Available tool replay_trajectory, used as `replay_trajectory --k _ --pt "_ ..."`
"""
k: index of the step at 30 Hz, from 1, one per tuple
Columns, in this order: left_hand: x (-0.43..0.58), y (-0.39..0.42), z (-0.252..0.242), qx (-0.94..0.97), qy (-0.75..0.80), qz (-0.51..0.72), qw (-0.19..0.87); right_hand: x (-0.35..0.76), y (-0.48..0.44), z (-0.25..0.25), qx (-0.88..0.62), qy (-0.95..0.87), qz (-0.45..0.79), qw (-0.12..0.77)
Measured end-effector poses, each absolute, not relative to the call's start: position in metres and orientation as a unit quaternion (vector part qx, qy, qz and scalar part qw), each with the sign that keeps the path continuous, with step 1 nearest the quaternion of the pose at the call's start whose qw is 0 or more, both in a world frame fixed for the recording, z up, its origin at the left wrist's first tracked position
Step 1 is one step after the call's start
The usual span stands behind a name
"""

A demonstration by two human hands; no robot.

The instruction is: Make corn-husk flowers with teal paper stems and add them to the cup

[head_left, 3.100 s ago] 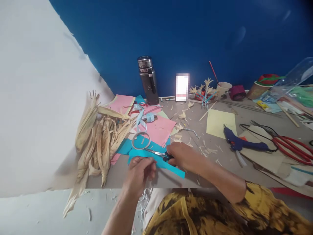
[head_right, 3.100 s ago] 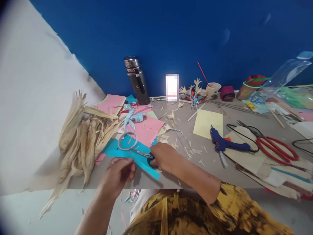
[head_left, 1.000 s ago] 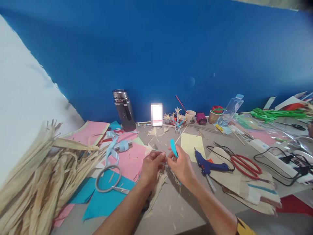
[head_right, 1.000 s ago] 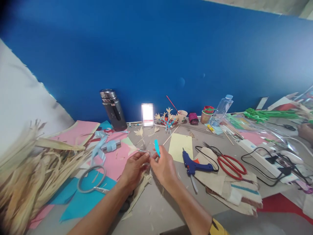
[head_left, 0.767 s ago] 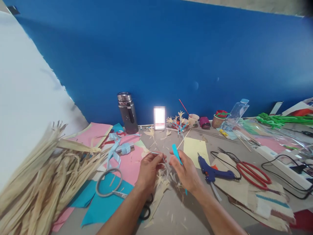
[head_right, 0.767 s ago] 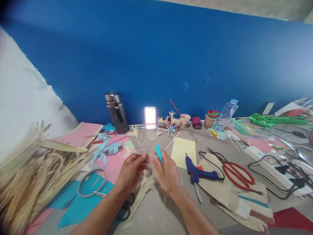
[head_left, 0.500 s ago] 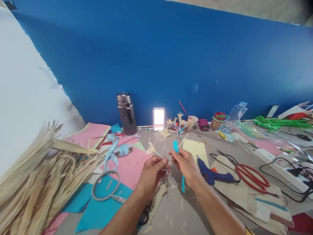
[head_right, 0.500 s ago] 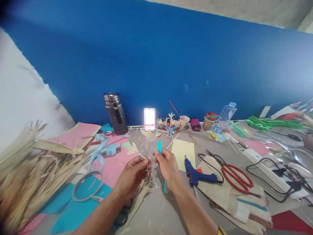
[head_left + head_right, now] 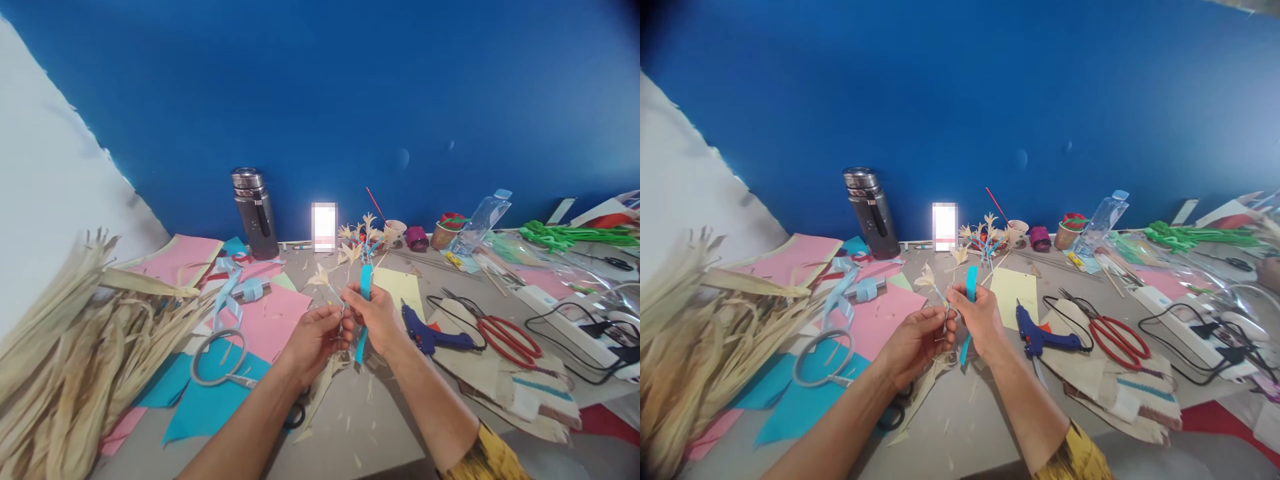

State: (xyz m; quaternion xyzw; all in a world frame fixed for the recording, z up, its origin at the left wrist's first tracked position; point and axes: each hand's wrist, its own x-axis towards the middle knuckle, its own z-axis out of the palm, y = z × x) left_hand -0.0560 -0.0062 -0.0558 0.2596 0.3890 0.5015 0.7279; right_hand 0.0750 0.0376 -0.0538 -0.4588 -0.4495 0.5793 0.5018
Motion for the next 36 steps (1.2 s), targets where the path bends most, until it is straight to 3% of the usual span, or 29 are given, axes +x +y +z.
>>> replay_trajectory --k 10,19,25,29,36 --pt "-0.058 -0.006 -0.059 0.257 0.346 0.469 0.771 0.081 0.032 -0.043 -0.386 -0.452 0.68 0.429" --pt "-0.056 -0.006 -0.058 0.267 0.412 0.544 0.68 0.081 0.037 -0.055 -0.468 -0.585 0.457 0.48" --pt "-0.058 -0.006 -0.055 0.3 0.427 0.57 0.635 0.082 0.044 -0.063 -0.494 -0.525 0.484 0.497" --pt "-0.056 -0.007 -0.057 0.299 0.445 0.57 0.622 0.082 0.048 -0.068 -0.523 -0.567 0.425 0.475" --pt "-0.055 -0.007 -0.059 0.271 0.407 0.556 0.673 0.082 0.042 -0.066 -0.55 -0.562 0.41 0.462"
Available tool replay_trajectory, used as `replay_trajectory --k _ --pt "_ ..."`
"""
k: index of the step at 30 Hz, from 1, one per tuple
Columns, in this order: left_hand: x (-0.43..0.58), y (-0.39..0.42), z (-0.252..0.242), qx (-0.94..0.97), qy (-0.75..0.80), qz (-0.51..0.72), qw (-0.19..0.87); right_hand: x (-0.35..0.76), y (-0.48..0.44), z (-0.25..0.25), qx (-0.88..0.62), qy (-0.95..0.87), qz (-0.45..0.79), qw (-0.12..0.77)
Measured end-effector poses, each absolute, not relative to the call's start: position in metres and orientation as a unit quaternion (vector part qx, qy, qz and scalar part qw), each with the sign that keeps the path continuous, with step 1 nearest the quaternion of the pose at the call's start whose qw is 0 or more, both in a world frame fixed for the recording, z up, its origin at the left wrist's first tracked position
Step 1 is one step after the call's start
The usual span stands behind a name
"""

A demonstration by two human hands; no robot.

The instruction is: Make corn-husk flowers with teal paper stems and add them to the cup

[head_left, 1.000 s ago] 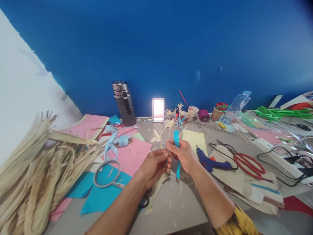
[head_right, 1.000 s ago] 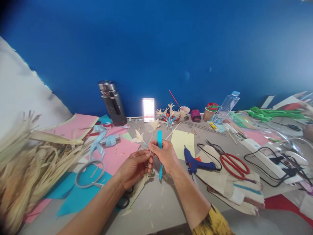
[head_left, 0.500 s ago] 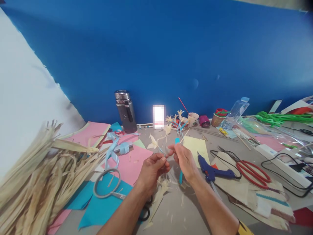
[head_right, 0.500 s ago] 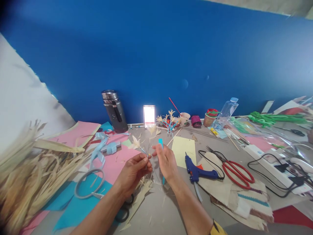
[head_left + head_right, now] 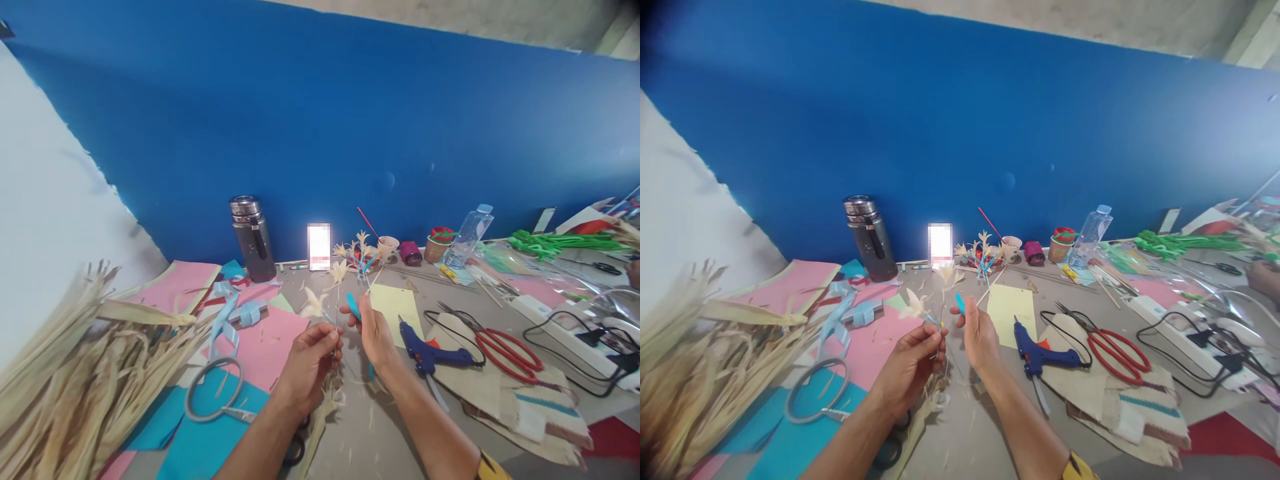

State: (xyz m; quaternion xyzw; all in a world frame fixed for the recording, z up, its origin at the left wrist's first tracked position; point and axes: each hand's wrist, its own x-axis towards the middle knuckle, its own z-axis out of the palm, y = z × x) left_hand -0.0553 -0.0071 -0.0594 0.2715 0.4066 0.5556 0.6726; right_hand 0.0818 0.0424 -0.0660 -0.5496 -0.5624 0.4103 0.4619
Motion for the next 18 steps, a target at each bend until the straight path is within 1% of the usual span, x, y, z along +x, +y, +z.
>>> replay_trajectory --k 3,9,15,18 --pt "-0.0539 -0.0084 -0.0586 0.269 0.409 0.541 0.684 0.0812 0.0455 -0.069 -0.536 -0.543 0.442 0.471" --pt "-0.0512 -0.0102 -0.0586 0.268 0.42 0.53 0.686 0.0783 0.0492 -0.0687 -0.511 -0.502 0.449 0.534" --pt "-0.0482 -0.0101 -0.0577 0.271 0.428 0.525 0.684 0.0792 0.0509 -0.0667 -0.453 -0.393 0.564 0.567" --pt "-0.0476 -0.0096 -0.0609 0.282 0.447 0.53 0.663 0.081 0.0526 -0.0691 -0.428 -0.387 0.58 0.575"
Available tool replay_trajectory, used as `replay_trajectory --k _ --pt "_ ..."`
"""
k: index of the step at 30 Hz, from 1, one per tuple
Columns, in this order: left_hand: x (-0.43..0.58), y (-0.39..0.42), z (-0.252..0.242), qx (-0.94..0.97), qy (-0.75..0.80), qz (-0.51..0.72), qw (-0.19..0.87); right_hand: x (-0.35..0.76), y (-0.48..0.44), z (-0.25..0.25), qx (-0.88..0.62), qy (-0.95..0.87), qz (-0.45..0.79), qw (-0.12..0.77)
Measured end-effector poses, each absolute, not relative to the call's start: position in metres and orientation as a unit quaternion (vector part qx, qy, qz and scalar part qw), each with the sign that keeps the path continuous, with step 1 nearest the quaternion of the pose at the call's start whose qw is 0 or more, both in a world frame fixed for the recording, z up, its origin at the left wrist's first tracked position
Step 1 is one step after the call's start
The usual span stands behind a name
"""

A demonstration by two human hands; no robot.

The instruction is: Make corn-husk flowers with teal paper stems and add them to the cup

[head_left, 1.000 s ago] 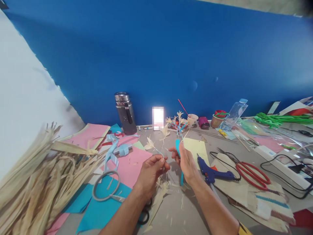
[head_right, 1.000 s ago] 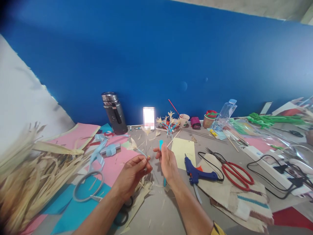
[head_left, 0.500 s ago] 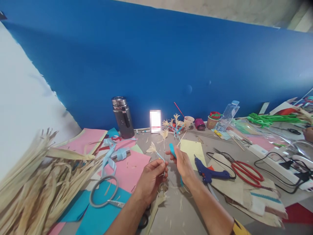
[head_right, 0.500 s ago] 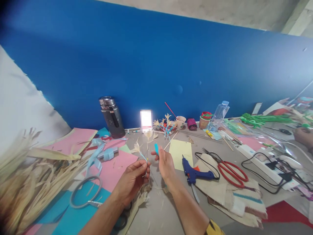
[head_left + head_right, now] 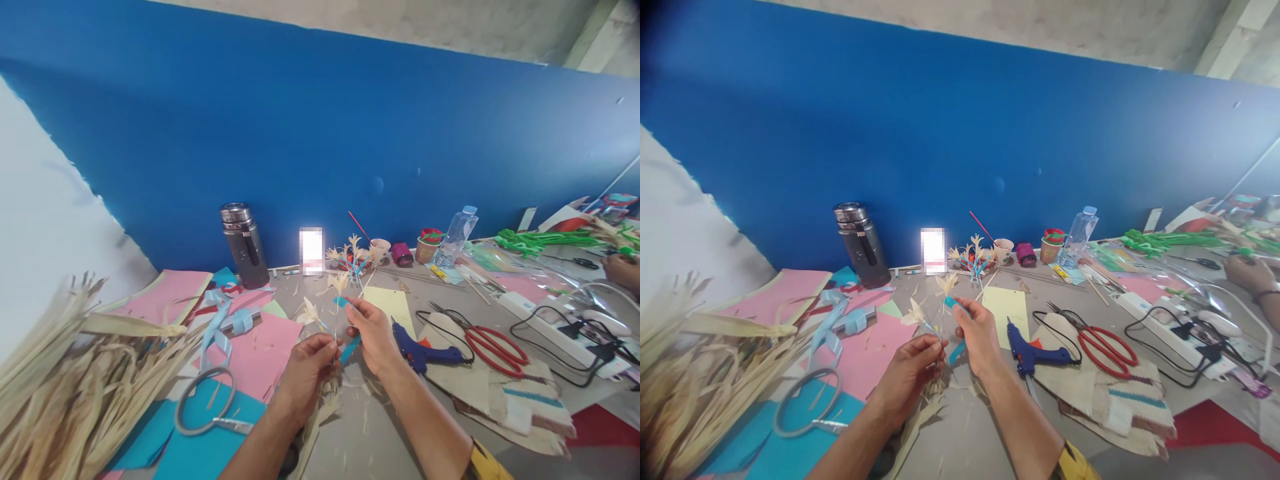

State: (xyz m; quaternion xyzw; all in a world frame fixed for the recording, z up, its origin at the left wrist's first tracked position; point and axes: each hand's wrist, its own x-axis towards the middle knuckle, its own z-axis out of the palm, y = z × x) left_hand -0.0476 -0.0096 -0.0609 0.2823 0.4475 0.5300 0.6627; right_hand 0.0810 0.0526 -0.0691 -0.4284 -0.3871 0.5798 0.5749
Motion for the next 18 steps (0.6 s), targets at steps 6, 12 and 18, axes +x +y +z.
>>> replay_trajectory --k 6,12,18 --pt "-0.048 -0.009 -0.07 0.327 0.485 0.517 0.625 0.08 0.05 -0.066 -0.422 -0.412 0.562 0.58" --pt "-0.048 -0.008 -0.071 0.351 0.502 0.521 0.594 0.08 0.047 -0.059 -0.407 -0.385 0.592 0.58" --pt "-0.047 -0.008 -0.072 0.35 0.502 0.52 0.596 0.08 0.046 -0.061 -0.382 -0.374 0.62 0.575"
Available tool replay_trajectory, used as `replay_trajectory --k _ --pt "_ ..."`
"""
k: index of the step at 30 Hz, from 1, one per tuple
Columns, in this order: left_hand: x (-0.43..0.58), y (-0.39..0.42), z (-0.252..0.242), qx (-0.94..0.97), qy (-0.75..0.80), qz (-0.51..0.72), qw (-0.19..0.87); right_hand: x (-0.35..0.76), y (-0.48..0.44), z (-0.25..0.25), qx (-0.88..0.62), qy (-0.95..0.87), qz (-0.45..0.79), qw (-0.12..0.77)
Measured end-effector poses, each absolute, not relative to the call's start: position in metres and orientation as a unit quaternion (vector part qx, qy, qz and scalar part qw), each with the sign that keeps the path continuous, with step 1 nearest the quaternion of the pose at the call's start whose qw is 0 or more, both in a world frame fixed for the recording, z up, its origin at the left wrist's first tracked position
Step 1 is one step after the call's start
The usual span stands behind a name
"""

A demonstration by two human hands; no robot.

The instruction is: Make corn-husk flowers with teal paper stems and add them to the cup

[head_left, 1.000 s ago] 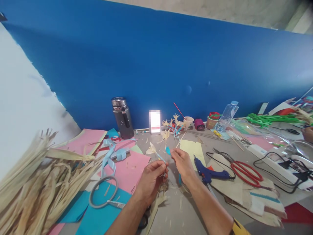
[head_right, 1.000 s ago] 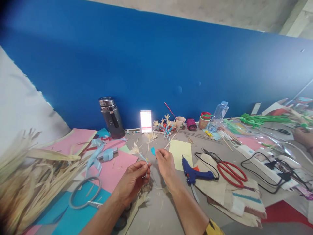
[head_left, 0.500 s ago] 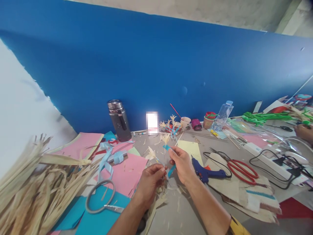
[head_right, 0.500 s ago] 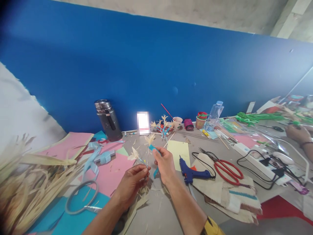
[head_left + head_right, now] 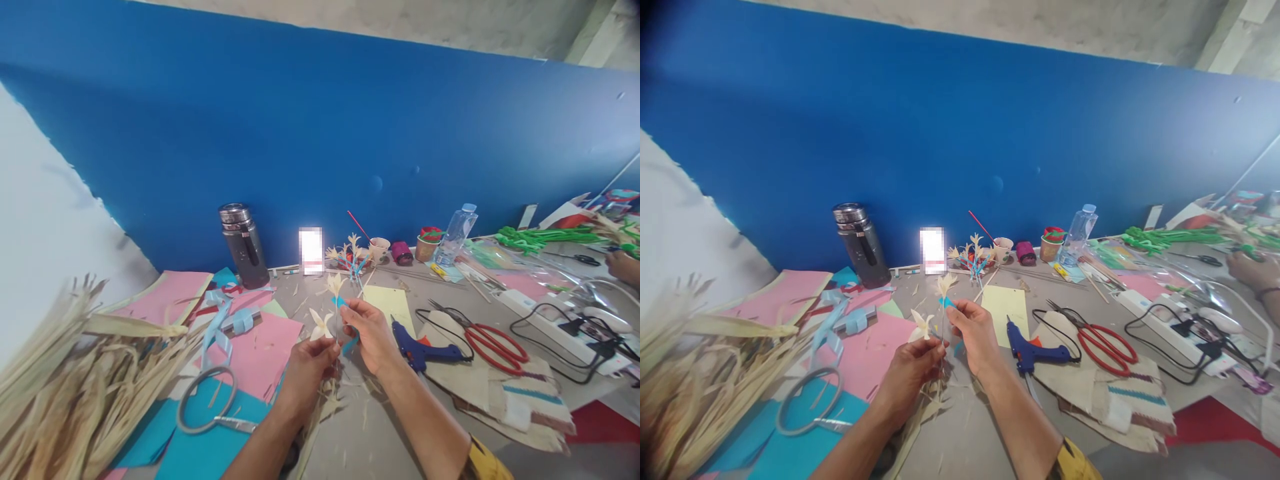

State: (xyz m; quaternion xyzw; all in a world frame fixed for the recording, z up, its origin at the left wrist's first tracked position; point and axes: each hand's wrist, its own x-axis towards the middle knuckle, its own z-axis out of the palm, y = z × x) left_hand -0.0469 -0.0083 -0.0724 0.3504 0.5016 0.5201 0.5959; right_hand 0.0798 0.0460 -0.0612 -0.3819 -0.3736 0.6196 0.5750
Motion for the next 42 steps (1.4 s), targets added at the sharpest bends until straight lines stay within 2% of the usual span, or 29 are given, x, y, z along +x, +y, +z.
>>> replay_trajectory --k 8,20,30,35,42 --pt "-0.048 -0.008 -0.076 0.389 0.525 0.506 0.563 0.078 0.045 -0.059 -0.36 -0.363 0.643 0.57" --pt "-0.048 -0.009 -0.072 0.444 0.539 0.484 0.527 0.079 0.044 -0.06 -0.361 -0.422 0.581 0.595" --pt "-0.043 -0.011 -0.069 0.473 0.464 0.437 0.609 0.094 0.047 -0.05 -0.242 -0.365 0.65 0.621" --pt "-0.047 -0.011 -0.064 0.44 0.475 0.421 0.635 0.104 0.046 -0.034 -0.214 -0.347 0.627 0.664" --pt "-0.064 -0.004 -0.062 0.426 0.483 0.455 0.615 0.119 0.043 0.0 -0.243 -0.315 0.494 0.773"
